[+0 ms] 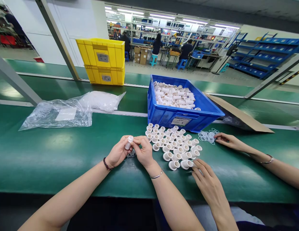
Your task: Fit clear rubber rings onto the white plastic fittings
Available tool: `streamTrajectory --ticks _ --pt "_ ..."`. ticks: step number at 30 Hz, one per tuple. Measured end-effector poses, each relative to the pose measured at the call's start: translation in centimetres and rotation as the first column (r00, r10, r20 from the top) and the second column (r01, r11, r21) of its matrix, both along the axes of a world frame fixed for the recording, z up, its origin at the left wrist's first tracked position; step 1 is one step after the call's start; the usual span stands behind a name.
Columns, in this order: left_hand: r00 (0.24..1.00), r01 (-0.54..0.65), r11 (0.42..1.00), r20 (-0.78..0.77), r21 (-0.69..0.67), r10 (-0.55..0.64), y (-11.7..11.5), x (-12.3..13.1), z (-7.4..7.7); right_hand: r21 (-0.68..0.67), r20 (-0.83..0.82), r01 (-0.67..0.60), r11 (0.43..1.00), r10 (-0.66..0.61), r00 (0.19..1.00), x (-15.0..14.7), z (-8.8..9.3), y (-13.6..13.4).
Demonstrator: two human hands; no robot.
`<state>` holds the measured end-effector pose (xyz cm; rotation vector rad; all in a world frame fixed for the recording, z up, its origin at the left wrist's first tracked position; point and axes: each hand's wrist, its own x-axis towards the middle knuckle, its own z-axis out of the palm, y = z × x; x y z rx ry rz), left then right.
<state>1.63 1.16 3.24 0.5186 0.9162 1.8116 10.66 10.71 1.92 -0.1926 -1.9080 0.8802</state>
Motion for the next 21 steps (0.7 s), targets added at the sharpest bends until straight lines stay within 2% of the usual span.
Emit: streamTrajectory --ticks 21 --pt "0.998 -0.008 1.0 -0.054 0.019 0.009 0.05 0.42 -0.24 0.059 -0.065 0.053 0.997 -0.049 0.997 -0.08 0.02 -0.13"
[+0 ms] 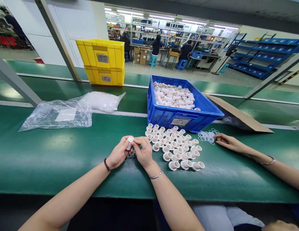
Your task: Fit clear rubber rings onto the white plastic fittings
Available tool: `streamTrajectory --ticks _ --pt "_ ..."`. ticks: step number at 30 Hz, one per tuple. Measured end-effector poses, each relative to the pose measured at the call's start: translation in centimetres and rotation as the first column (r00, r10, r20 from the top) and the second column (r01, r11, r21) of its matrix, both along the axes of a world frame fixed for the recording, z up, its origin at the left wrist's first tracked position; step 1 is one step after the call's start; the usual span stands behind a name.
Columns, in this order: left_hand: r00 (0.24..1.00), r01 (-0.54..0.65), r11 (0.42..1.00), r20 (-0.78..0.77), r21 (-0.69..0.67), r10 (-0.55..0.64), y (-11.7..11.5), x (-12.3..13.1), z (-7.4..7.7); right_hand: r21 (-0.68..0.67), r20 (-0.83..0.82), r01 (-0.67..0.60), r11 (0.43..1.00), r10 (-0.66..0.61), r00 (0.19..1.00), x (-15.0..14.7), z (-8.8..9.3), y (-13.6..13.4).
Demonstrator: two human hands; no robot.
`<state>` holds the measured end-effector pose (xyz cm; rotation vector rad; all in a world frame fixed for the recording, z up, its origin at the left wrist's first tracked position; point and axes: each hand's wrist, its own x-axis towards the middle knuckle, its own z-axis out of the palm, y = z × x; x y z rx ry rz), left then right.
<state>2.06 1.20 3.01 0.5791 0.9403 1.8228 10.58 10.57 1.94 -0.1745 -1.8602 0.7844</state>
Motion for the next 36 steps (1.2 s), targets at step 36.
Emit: streamTrajectory --ticks 36 --pt "0.985 -0.173 0.985 -0.024 -0.011 0.173 0.0 -1.5 0.3 0.188 0.129 0.013 0.982 -0.038 0.991 0.1 -0.3 -0.1"
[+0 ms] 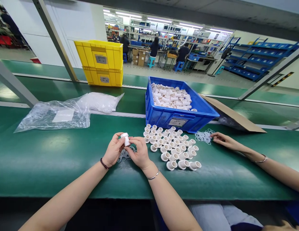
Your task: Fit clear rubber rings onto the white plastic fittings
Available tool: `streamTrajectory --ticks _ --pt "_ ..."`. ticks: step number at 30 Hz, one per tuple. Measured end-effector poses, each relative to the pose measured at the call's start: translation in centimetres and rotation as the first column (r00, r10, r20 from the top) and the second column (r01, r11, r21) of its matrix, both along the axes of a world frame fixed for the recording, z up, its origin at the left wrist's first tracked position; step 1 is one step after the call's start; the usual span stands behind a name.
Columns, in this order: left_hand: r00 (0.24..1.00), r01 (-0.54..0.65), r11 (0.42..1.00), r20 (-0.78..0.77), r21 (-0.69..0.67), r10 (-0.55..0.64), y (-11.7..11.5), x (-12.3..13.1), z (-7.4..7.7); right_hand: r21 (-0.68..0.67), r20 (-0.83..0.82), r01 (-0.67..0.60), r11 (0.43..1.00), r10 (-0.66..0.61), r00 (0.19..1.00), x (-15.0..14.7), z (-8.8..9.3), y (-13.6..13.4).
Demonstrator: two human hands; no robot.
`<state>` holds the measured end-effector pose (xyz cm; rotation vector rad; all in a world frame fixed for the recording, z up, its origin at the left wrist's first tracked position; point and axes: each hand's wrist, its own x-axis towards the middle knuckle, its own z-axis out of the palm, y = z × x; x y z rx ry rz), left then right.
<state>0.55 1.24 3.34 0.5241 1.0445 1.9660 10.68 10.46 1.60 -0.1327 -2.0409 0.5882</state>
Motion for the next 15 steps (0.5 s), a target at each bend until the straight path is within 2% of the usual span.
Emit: streamTrajectory --ticks 5,8,11,15 --pt "0.996 0.02 0.999 -0.092 -0.033 -0.023 -0.1 0.3 -0.3 -0.025 -0.055 0.007 1.0 -0.009 0.998 0.3 0.3 -0.1" --pt "0.969 0.04 0.998 -0.24 -0.055 -0.052 -0.1 0.4 -0.6 -0.045 -0.102 0.041 0.998 -0.046 0.994 0.7 0.6 0.4" --pt "0.931 -0.09 0.993 -0.36 -0.073 0.058 0.0 0.0 -1.0 0.026 -0.099 0.111 0.993 -0.108 0.989 1.5 1.2 1.5" --pt "0.909 -0.278 0.951 -0.357 -0.134 0.215 0.2 -1.6 -1.5 0.066 -0.128 0.276 0.959 -0.266 0.956 3.3 2.3 3.5"
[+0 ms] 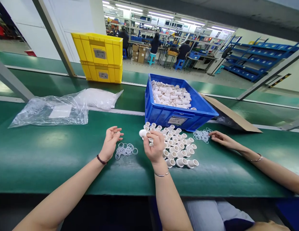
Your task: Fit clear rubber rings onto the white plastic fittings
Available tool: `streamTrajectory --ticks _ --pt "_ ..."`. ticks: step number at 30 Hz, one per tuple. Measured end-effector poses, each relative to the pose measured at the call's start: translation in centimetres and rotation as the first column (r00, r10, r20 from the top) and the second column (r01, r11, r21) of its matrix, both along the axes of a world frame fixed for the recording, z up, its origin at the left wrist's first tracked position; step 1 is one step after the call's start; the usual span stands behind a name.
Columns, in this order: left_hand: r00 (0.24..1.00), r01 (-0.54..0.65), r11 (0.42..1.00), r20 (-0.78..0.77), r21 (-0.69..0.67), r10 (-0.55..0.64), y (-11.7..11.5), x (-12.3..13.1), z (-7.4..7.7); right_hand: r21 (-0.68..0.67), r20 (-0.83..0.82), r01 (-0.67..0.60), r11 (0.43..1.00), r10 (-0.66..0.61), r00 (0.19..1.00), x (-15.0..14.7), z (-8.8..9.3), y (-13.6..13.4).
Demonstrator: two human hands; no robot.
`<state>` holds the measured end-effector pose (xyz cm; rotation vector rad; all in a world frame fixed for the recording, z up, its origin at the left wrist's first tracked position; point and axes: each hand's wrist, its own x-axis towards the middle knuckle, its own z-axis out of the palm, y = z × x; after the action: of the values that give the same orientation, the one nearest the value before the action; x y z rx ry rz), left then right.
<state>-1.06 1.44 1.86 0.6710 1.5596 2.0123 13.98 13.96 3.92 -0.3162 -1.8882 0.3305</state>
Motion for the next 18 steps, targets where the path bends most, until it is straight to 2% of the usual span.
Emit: streamTrajectory --ticks 2,4,7,9,13,18 --pt "0.997 -0.066 0.997 0.03 -0.051 0.067 0.1 -0.8 -0.2 -0.012 0.038 0.011 1.0 -0.01 0.999 0.8 0.6 0.9" --pt "0.991 -0.11 0.99 0.062 -0.092 0.116 0.2 -1.3 -0.3 -0.016 0.194 -0.06 0.998 0.062 0.979 1.3 1.1 1.5" --pt "0.985 -0.122 0.986 0.108 -0.113 0.134 0.1 -1.5 -0.1 -0.038 0.49 -0.193 0.981 0.186 0.852 1.8 1.4 2.2" --pt "0.986 -0.097 0.988 0.12 -0.123 0.112 0.0 -1.3 0.2 -0.047 0.582 -0.217 0.975 0.203 0.787 2.0 1.4 2.5" --pt "0.993 -0.024 0.991 0.113 -0.135 0.039 -0.2 -1.1 0.3 -0.038 0.608 -0.188 0.982 0.172 0.775 2.1 0.9 3.1" --pt "0.992 -0.004 0.99 0.123 -0.14 0.022 -0.1 -1.2 -0.1 -0.006 0.609 -0.162 0.987 0.132 0.782 2.2 0.6 3.5"
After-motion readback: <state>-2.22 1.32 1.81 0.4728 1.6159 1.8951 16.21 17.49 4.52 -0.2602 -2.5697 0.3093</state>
